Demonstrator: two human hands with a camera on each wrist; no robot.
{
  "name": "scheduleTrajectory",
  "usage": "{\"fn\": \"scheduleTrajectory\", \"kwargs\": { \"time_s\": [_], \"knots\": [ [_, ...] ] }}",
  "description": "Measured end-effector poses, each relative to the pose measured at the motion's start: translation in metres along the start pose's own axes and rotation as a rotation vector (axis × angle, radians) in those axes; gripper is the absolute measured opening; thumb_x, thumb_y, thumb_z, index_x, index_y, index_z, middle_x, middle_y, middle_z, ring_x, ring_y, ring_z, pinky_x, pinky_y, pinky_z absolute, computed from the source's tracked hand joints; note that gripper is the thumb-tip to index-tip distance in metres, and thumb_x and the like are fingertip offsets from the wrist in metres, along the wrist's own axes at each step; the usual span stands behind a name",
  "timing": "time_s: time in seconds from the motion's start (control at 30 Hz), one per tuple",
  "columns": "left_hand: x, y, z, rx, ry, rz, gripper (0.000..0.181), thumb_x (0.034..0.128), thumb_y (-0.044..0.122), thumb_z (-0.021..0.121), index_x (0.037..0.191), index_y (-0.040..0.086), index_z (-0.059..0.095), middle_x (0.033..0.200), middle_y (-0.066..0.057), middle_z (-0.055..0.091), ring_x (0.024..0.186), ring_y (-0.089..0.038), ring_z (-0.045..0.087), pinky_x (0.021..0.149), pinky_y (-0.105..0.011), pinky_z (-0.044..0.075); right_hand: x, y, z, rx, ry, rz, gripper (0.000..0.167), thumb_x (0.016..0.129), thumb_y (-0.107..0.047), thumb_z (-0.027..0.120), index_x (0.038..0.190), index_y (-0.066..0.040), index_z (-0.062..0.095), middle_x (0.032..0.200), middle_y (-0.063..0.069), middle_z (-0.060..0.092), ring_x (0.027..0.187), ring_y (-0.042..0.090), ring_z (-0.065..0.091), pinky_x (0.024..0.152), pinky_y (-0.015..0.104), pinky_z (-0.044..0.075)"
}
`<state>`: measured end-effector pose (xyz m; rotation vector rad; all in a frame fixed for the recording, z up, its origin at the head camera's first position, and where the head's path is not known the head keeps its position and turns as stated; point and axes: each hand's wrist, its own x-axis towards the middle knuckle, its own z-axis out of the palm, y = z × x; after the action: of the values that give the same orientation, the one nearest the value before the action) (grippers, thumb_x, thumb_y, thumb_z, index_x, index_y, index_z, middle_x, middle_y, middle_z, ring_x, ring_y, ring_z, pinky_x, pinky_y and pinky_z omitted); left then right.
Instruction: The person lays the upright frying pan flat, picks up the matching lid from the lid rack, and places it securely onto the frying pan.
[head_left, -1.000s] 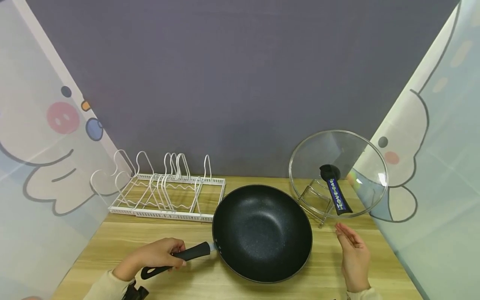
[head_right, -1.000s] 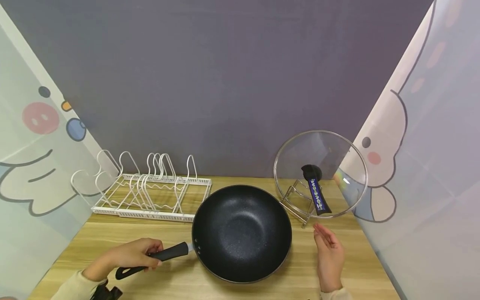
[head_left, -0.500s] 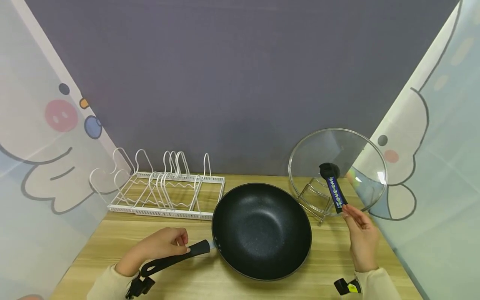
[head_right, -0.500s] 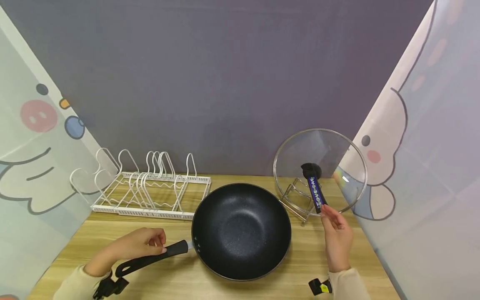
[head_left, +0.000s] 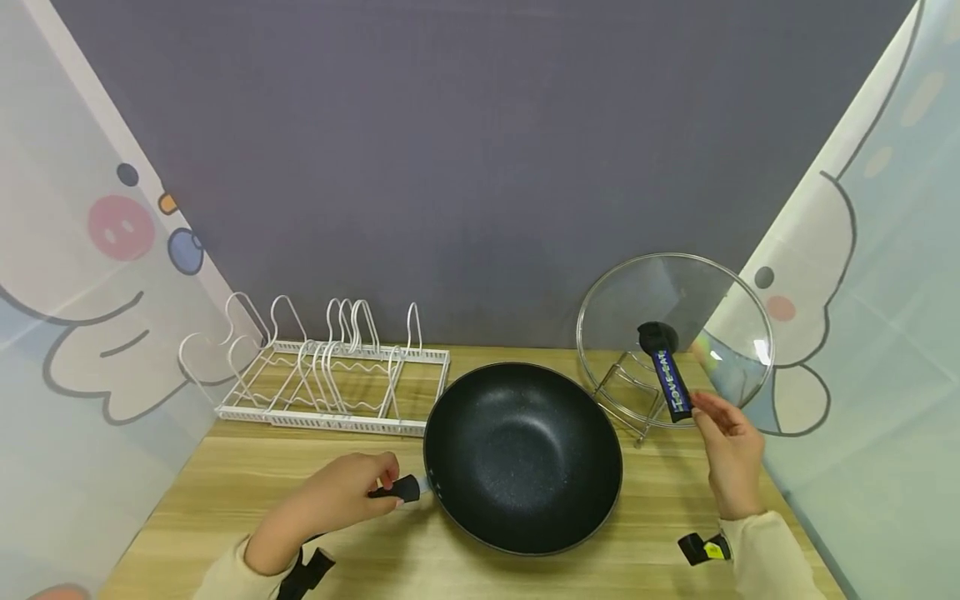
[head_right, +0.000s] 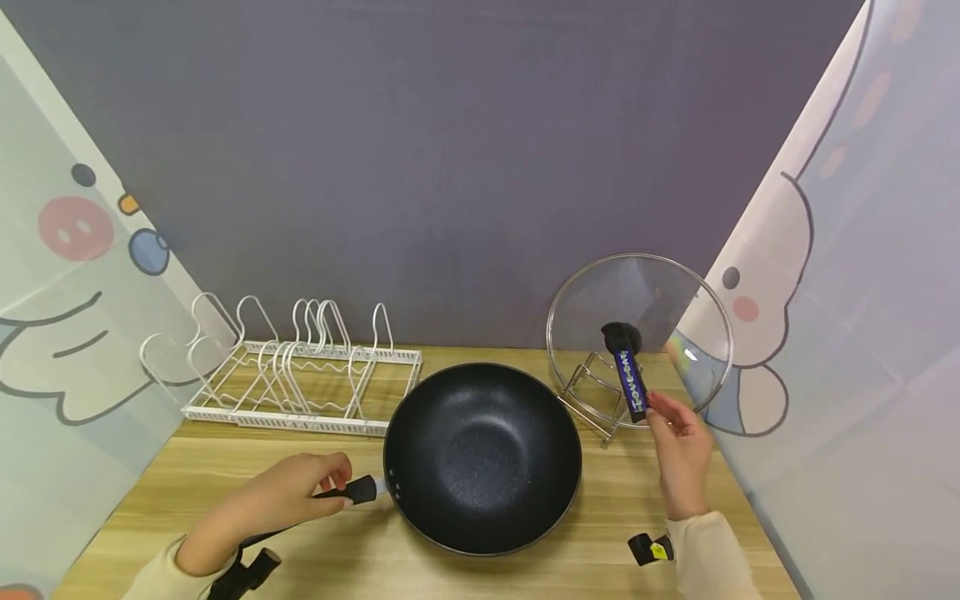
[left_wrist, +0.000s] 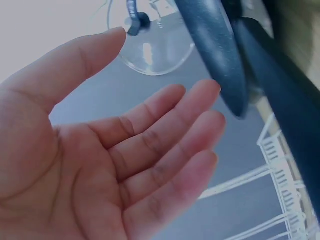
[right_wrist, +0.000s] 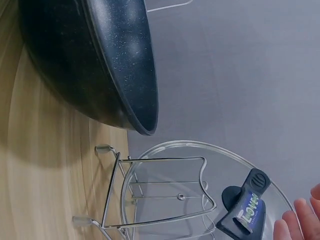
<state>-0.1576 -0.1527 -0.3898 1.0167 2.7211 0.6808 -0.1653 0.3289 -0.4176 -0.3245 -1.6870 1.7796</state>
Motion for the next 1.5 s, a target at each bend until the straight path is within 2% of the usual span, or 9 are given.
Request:
{"fn": "scheduleTrajectory", "kwargs": {
  "time_s": [0.2, 0.37, 0.53, 0.7, 1.0, 1.17, 1.37, 1.5],
  "knots": [
    [0.011, 0.008, 0.002, 0.020, 0.043, 0.028, 0.021, 0.0847, 0.033, 0.069, 0.092, 0.016, 0.059, 0.087, 0.006, 0.062, 0.079, -0.012, 0.059, 0.069, -0.029, 0.050, 0.005, -0.004, -0.002, -0.055, 0.006, -0.002, 0.026, 0.085, 0.009, 0.059, 0.110, 0.007, 0.064, 0.093, -0.011, 0.071, 0.086, 0.003, 0.063, 0.073, 0.008, 0.047],
    [0.023, 0.014, 0.003, 0.000, 0.054, 0.050, 0.020, 0.0854, 0.031, 0.068, 0.095, 0.016, 0.059, 0.092, 0.006, 0.063, 0.083, -0.015, 0.060, 0.072, -0.030, 0.050, 0.010, -0.007, -0.002, -0.105, -0.015, 0.033, 0.029, 0.086, 0.006, 0.060, 0.115, 0.002, 0.063, 0.095, -0.015, 0.069, 0.089, 0.002, 0.062, 0.074, 0.007, 0.046],
    [0.036, 0.020, 0.004, -0.018, 0.048, 0.061, 0.023, 0.0880, 0.038, 0.065, 0.098, 0.018, 0.059, 0.094, 0.009, 0.061, 0.086, -0.015, 0.059, 0.074, -0.030, 0.049, 0.015, -0.008, -0.003, -0.205, -0.076, 0.027, 0.033, 0.088, 0.002, 0.060, 0.121, 0.001, 0.060, 0.099, -0.019, 0.066, 0.090, -0.003, 0.060, 0.075, 0.006, 0.045],
    [0.048, 0.026, 0.003, -0.063, 0.058, 0.077, 0.022, 0.0882, 0.034, 0.065, 0.101, 0.016, 0.059, 0.095, 0.007, 0.062, 0.088, -0.015, 0.060, 0.077, -0.029, 0.049, 0.020, -0.009, 0.000, -0.294, -0.121, 0.009, 0.035, 0.088, -0.002, 0.061, 0.123, 0.001, 0.058, 0.102, -0.023, 0.064, 0.090, -0.006, 0.059, 0.074, 0.005, 0.045],
    [0.070, 0.037, 0.006, -0.124, 0.073, 0.074, 0.028, 0.0905, 0.035, 0.062, 0.111, 0.016, 0.058, 0.106, 0.004, 0.062, 0.101, -0.018, 0.059, 0.084, -0.035, 0.049, 0.025, -0.005, 0.002, -0.288, -0.101, 0.001, 0.033, 0.086, 0.000, 0.060, 0.120, 0.001, 0.061, 0.097, -0.024, 0.064, 0.086, -0.007, 0.059, 0.072, 0.004, 0.044],
    [0.084, 0.042, 0.010, -0.157, 0.109, 0.097, 0.028, 0.0910, 0.033, 0.062, 0.113, 0.016, 0.058, 0.109, 0.003, 0.062, 0.104, -0.018, 0.059, 0.086, -0.036, 0.049, 0.030, -0.002, 0.000, -0.281, -0.098, -0.022, 0.034, 0.085, 0.002, 0.060, 0.119, 0.002, 0.061, 0.096, -0.025, 0.063, 0.088, -0.007, 0.060, 0.072, 0.004, 0.045],
    [0.098, 0.043, 0.016, -0.161, 0.153, 0.123, 0.028, 0.0909, 0.032, 0.062, 0.112, 0.016, 0.058, 0.110, 0.002, 0.064, 0.104, -0.017, 0.060, 0.087, -0.035, 0.049, 0.034, 0.004, -0.003, -0.245, -0.160, -0.041, 0.035, 0.085, 0.004, 0.062, 0.119, 0.001, 0.060, 0.096, -0.025, 0.063, 0.091, -0.008, 0.058, 0.074, 0.004, 0.045],
    [0.112, 0.041, 0.017, -0.220, 0.159, 0.126, 0.027, 0.0910, 0.030, 0.062, 0.112, 0.014, 0.058, 0.110, -0.002, 0.064, 0.104, -0.017, 0.060, 0.088, -0.035, 0.049, 0.037, 0.004, -0.001, -0.282, -0.225, -0.063, 0.033, 0.086, 0.001, 0.063, 0.119, -0.001, 0.059, 0.096, -0.025, 0.062, 0.091, -0.007, 0.058, 0.075, 0.005, 0.045]
  ]
}}
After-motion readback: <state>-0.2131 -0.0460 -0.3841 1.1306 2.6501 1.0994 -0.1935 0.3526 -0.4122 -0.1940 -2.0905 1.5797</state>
